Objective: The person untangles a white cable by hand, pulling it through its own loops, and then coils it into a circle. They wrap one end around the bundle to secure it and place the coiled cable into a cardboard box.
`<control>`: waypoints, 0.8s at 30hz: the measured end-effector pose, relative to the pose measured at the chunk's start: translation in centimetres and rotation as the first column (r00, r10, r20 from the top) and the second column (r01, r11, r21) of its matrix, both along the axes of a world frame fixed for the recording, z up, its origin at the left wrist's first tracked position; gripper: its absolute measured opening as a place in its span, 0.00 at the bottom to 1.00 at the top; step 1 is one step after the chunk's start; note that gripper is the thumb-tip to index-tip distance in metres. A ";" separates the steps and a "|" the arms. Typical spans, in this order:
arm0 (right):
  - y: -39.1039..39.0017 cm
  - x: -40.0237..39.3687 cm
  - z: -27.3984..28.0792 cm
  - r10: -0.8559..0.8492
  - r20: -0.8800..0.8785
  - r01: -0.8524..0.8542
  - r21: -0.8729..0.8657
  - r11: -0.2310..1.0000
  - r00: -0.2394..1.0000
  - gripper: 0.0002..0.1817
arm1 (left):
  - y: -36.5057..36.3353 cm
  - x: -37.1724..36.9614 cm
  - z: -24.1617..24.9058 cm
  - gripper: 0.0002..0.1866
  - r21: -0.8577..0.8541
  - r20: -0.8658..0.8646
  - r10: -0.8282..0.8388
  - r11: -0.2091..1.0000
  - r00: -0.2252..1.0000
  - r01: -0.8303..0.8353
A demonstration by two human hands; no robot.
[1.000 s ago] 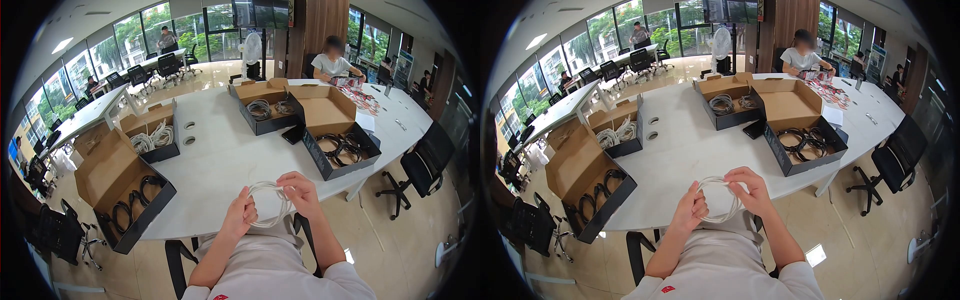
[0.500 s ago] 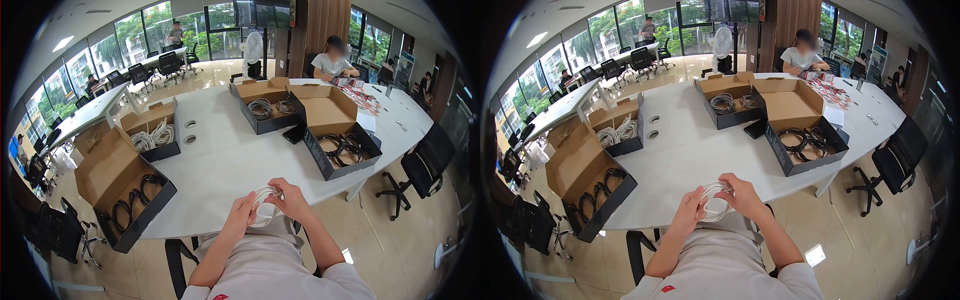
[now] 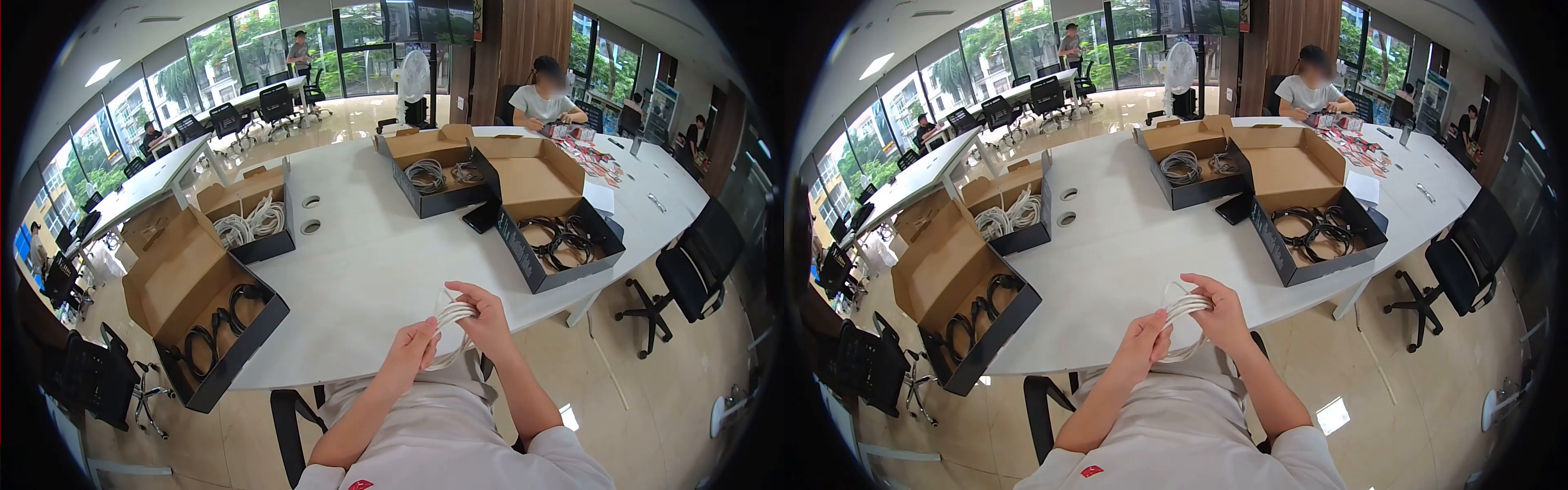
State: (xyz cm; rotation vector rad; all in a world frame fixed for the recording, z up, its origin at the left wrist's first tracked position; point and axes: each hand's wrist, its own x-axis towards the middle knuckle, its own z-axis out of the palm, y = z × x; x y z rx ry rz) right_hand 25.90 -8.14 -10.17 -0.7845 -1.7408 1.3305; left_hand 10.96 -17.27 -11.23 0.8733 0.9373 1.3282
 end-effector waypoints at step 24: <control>-0.9 -0.7 2.6 0.427 -0.254 -0.456 -0.070 0.887 0.868 0.11 | -3.1 -2.4 2.2 0.21 0.093 -0.093 -0.040 0.994 0.995 0.049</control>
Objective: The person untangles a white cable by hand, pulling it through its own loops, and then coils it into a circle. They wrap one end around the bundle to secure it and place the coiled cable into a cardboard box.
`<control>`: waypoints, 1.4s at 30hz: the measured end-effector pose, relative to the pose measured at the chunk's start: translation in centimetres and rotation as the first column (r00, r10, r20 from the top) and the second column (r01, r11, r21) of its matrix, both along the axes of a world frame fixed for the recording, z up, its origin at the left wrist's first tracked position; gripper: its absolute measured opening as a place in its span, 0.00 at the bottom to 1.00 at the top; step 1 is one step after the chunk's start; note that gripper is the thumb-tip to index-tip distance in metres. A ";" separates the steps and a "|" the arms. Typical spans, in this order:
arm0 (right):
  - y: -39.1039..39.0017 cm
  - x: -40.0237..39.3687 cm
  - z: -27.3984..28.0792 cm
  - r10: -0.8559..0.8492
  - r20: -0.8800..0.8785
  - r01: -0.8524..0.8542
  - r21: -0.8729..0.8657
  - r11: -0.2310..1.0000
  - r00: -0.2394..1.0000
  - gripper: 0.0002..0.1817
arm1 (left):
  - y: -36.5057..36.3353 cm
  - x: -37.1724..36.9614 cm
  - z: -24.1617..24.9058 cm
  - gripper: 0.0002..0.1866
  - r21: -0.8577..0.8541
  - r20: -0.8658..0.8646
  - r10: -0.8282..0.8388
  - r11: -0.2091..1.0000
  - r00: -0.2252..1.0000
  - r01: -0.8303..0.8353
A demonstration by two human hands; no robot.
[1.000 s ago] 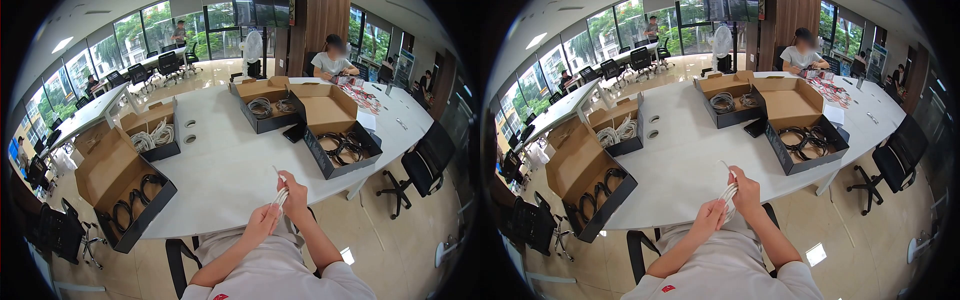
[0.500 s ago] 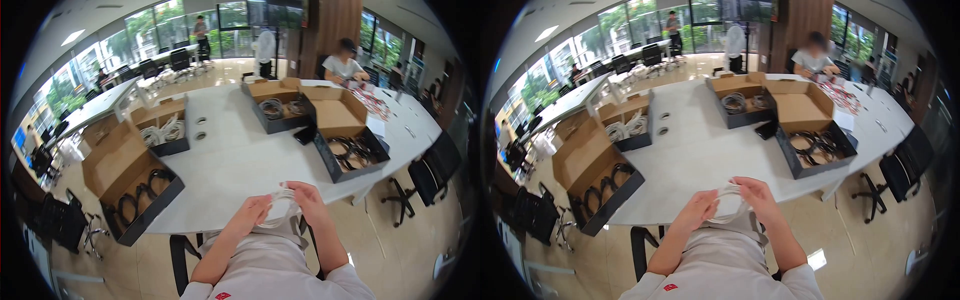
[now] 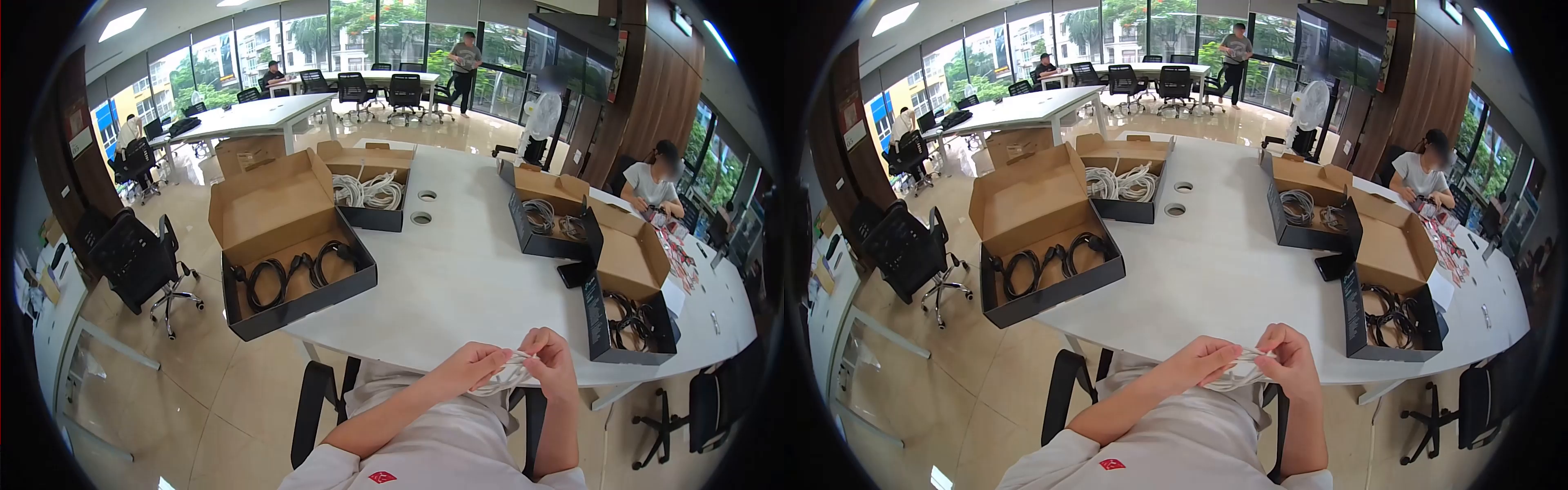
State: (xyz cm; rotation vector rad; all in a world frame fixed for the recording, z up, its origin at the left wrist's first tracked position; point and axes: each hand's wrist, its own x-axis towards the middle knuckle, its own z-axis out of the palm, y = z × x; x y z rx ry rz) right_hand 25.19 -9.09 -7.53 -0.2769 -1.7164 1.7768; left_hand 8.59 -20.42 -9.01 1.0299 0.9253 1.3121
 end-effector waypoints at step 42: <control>0.1 -3.1 -0.4 -0.368 -0.139 0.266 0.909 0.320 0.919 0.20 | 0.2 -1.2 -1.1 0.18 -0.058 -0.064 0.371 0.925 0.926 -0.374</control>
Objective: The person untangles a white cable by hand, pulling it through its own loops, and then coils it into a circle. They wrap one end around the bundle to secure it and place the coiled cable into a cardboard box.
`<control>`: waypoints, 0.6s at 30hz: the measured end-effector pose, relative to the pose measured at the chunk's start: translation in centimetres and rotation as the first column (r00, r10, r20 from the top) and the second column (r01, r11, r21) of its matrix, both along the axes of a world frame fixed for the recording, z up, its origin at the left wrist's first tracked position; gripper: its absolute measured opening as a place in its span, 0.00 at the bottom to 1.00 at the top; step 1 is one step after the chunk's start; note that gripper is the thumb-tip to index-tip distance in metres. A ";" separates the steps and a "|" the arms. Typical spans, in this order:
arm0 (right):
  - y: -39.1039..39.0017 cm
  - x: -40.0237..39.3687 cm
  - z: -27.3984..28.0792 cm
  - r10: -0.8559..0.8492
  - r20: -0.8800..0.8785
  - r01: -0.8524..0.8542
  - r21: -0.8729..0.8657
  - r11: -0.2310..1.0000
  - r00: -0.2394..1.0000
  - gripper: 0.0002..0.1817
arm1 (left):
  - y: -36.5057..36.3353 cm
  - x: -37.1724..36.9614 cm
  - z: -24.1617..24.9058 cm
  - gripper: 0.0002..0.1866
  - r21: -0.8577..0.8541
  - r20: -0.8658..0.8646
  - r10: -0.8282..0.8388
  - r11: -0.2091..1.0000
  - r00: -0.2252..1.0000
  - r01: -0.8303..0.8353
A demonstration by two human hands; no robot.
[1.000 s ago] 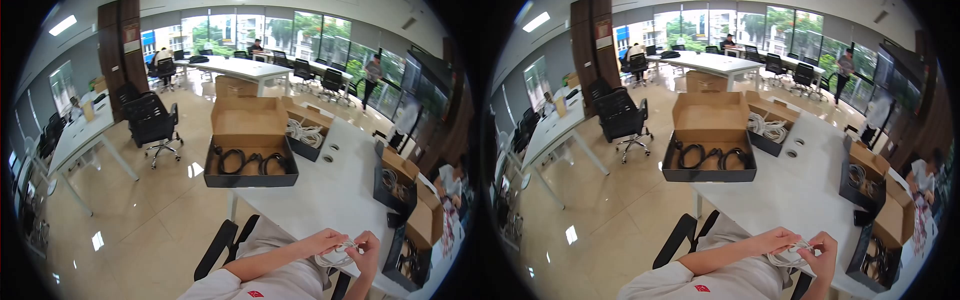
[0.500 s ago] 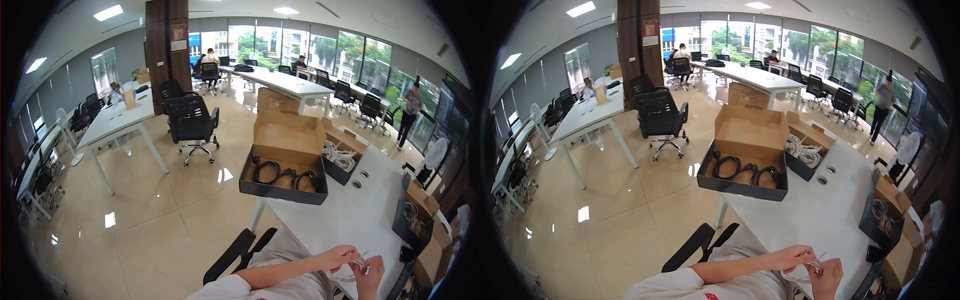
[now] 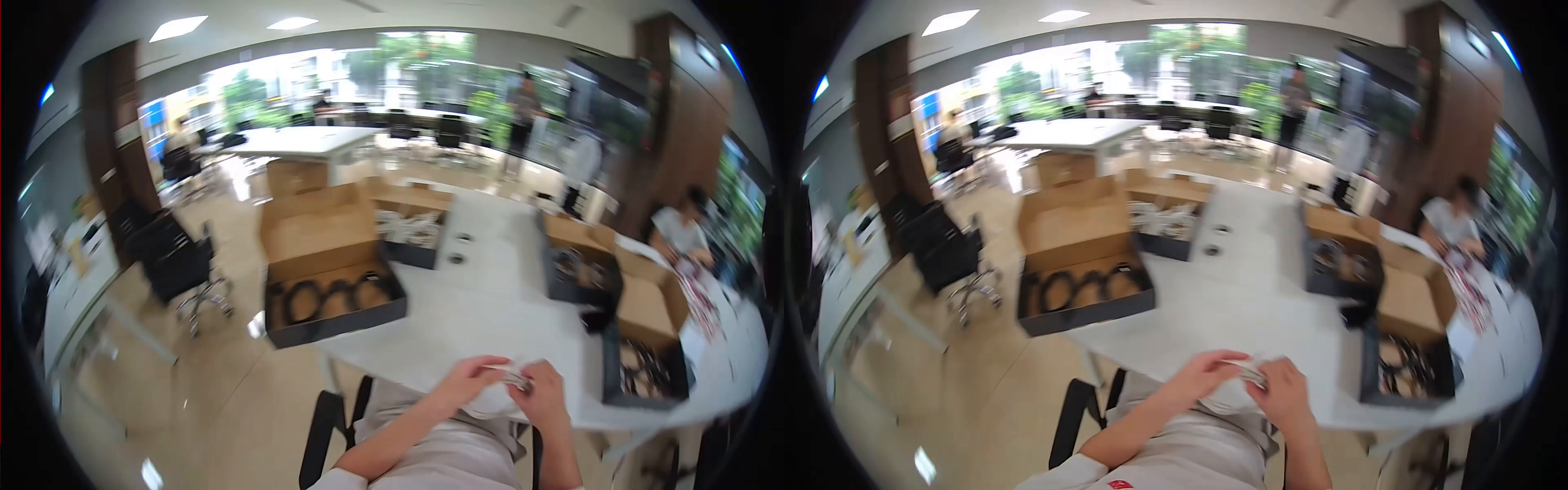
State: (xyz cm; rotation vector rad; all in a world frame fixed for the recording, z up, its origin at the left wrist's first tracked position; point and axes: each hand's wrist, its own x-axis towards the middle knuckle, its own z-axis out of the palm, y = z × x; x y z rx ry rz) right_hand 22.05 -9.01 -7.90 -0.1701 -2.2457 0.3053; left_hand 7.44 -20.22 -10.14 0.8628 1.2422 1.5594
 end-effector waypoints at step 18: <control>-0.2 5.3 -2.1 0.248 -0.134 -0.213 -0.920 0.330 0.960 0.25 | 1.1 2.3 0.4 0.11 0.225 -0.099 -0.168 0.956 0.981 0.186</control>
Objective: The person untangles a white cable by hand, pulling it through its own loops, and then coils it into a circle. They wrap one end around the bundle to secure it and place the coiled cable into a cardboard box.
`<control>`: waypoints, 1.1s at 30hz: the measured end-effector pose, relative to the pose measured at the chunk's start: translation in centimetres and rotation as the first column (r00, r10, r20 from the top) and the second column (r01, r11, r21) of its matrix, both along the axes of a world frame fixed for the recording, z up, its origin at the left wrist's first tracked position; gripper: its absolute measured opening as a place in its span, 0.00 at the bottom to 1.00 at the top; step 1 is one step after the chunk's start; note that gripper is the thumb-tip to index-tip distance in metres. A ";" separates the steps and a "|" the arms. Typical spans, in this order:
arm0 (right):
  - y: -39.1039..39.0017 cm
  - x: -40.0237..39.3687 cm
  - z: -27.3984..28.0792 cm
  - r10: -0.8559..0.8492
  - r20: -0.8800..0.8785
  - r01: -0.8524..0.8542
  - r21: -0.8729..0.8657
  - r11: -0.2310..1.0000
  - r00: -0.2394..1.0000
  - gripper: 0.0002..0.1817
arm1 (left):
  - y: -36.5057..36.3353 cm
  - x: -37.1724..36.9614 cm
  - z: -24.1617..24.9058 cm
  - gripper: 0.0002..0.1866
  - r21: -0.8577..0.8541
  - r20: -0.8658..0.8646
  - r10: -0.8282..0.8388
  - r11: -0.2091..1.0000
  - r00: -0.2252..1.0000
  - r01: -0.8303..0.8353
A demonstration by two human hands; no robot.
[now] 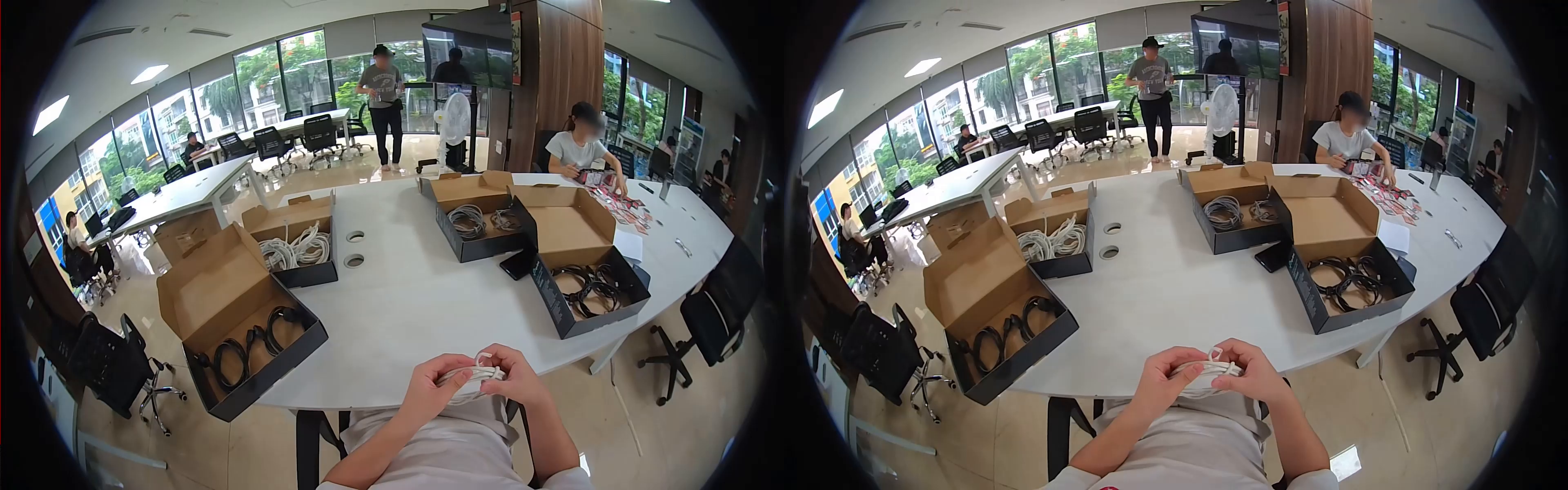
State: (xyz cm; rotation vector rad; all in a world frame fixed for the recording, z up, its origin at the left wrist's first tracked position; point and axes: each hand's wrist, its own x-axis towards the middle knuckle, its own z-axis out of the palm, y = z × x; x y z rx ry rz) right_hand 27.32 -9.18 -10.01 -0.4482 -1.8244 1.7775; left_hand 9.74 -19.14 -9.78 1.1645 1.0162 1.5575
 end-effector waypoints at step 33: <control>-1.3 -10.0 -2.4 0.136 -0.130 -0.150 -0.109 0.983 0.982 0.09 | -3.7 -5.2 -0.5 0.12 0.188 0.246 0.752 0.581 0.611 -0.792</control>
